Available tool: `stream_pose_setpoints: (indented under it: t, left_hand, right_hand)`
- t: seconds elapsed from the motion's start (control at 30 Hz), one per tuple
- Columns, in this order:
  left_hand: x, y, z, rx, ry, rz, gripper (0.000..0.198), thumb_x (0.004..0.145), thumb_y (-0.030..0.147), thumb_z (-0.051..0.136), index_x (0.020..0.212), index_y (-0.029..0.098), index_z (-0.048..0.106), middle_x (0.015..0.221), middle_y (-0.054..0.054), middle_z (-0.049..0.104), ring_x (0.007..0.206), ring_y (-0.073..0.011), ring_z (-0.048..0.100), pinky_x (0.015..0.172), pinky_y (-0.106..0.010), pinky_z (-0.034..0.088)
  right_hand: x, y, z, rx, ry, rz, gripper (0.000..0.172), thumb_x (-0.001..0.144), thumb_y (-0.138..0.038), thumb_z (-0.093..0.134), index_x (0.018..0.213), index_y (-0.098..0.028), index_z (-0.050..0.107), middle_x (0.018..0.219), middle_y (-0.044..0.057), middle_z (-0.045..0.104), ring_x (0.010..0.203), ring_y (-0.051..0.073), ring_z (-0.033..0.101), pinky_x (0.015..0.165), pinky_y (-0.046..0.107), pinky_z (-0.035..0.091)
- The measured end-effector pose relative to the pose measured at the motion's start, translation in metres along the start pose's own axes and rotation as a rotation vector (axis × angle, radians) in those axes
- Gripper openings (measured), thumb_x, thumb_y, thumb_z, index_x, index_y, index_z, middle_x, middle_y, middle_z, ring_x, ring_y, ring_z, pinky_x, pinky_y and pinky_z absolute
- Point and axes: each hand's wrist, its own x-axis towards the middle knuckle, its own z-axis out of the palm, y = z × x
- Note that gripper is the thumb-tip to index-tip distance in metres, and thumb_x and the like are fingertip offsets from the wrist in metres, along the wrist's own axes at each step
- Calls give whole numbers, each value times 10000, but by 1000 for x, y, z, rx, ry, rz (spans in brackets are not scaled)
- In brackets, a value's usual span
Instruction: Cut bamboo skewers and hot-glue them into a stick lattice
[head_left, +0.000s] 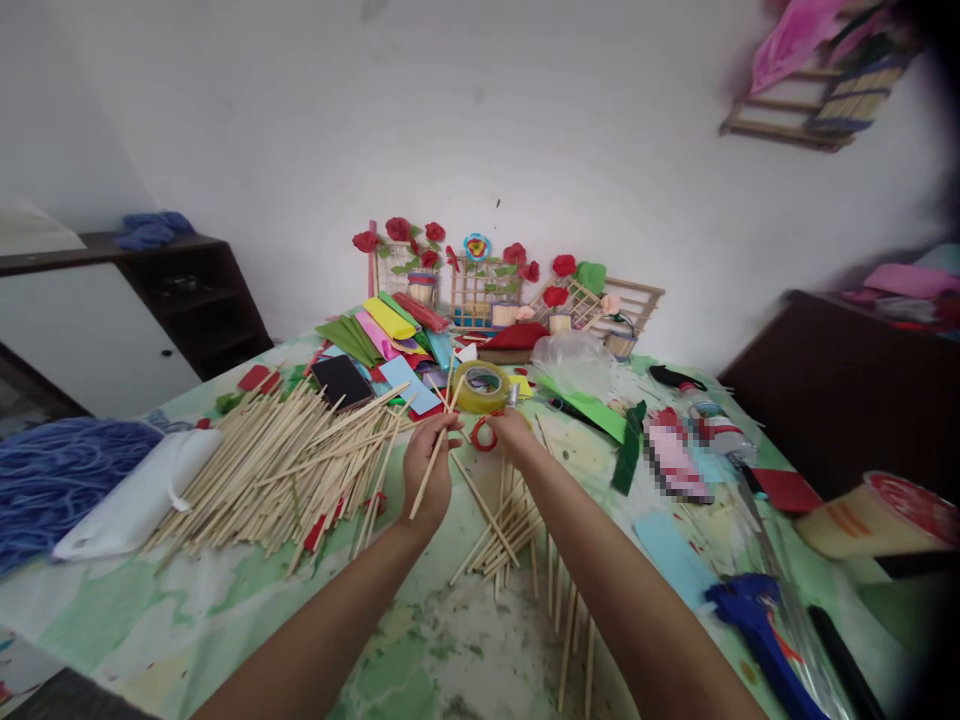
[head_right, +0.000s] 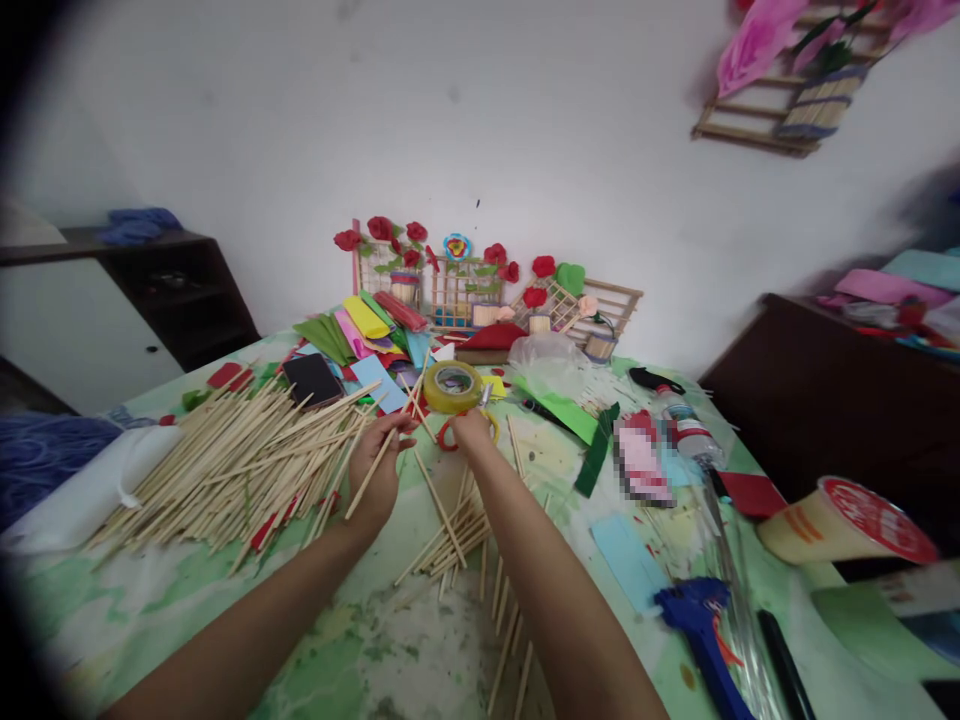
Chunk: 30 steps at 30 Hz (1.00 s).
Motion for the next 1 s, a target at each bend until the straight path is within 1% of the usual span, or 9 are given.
stream_pose_setpoints:
  t: [0.13, 0.23, 0.37, 0.47, 0.63, 0.77, 0.83, 0.9, 1.0]
  left_hand:
    - [-5, -2, 0, 156, -289, 119, 265, 843, 226, 451, 1055, 217, 610, 1040, -68, 610, 899, -169, 587, 703, -288, 529]
    - [-11, -7, 3, 192, -480, 143, 300, 828, 172, 436, 1055, 233, 622, 1034, -65, 621, 896, -165, 591, 696, -282, 529]
    - [-16, -18, 5, 168, -566, 73, 324, 804, 143, 435, 1049, 225, 630, 969, -70, 624, 859, -160, 597, 665, -270, 526]
    - [-15, -24, 3, 176, -590, 6, 366, 774, 117, 438, 1069, 232, 620, 1005, -66, 611, 865, -158, 594, 668, -270, 522]
    - [-16, -25, 2, 164, -568, -87, 371, 755, 117, 439, 1057, 220, 628, 1020, -69, 608, 872, -163, 595, 675, -277, 519]
    - [-20, -22, 6, 133, -472, -111, 316, 764, 139, 442, 1007, 195, 637, 968, -73, 613, 843, -163, 606, 658, -273, 523]
    - [-20, -23, 6, 135, -413, -56, 316, 774, 137, 429, 1017, 196, 622, 969, -70, 599, 840, -158, 605, 648, -273, 527]
    - [-19, -23, 3, 163, -393, 34, 315, 810, 155, 402, 1046, 204, 604, 985, -72, 584, 833, -152, 601, 633, -273, 531]
    - [-18, -18, -3, 288, -509, 251, 309, 849, 198, 406, 1100, 220, 584, 1022, -85, 588, 875, -162, 594, 686, -296, 535]
  right_hand:
    - [-22, 10, -27, -201, -114, -12, 277, 871, -312, 523, 1090, -144, 545, 1074, 64, 575, 896, 179, 585, 759, 369, 500]
    - [-48, 28, -61, -343, -99, -5, 252, 871, -328, 519, 1024, -135, 570, 1016, 51, 594, 872, 172, 587, 757, 362, 489]
    - [-82, 56, -97, -509, -14, 49, 202, 851, -294, 516, 805, -124, 615, 808, 52, 618, 775, 161, 573, 697, 300, 426]
    - [-103, 71, -105, -581, 24, 63, 159, 785, -270, 562, 757, -131, 634, 771, 76, 630, 736, 167, 568, 615, 252, 358]
    - [-115, 76, -102, -636, 71, 44, 126, 772, -206, 526, 749, -155, 639, 797, 75, 647, 756, 170, 575, 612, 237, 330]
    - [-100, 56, -91, -645, 124, -7, 183, 823, -250, 478, 866, -158, 631, 915, 97, 643, 883, 191, 569, 715, 247, 355]
    - [-87, 39, -78, -643, 126, -30, 225, 841, -318, 472, 939, -174, 615, 959, 92, 641, 931, 200, 566, 753, 256, 366]
    - [-71, 22, -60, -643, 109, -28, 301, 853, -406, 454, 991, -182, 598, 966, 93, 644, 942, 214, 575, 754, 275, 387]
    - [-49, 1, -34, -656, 64, 36, 392, 885, -452, 389, 1068, -152, 562, 976, 117, 640, 940, 235, 591, 749, 319, 423]
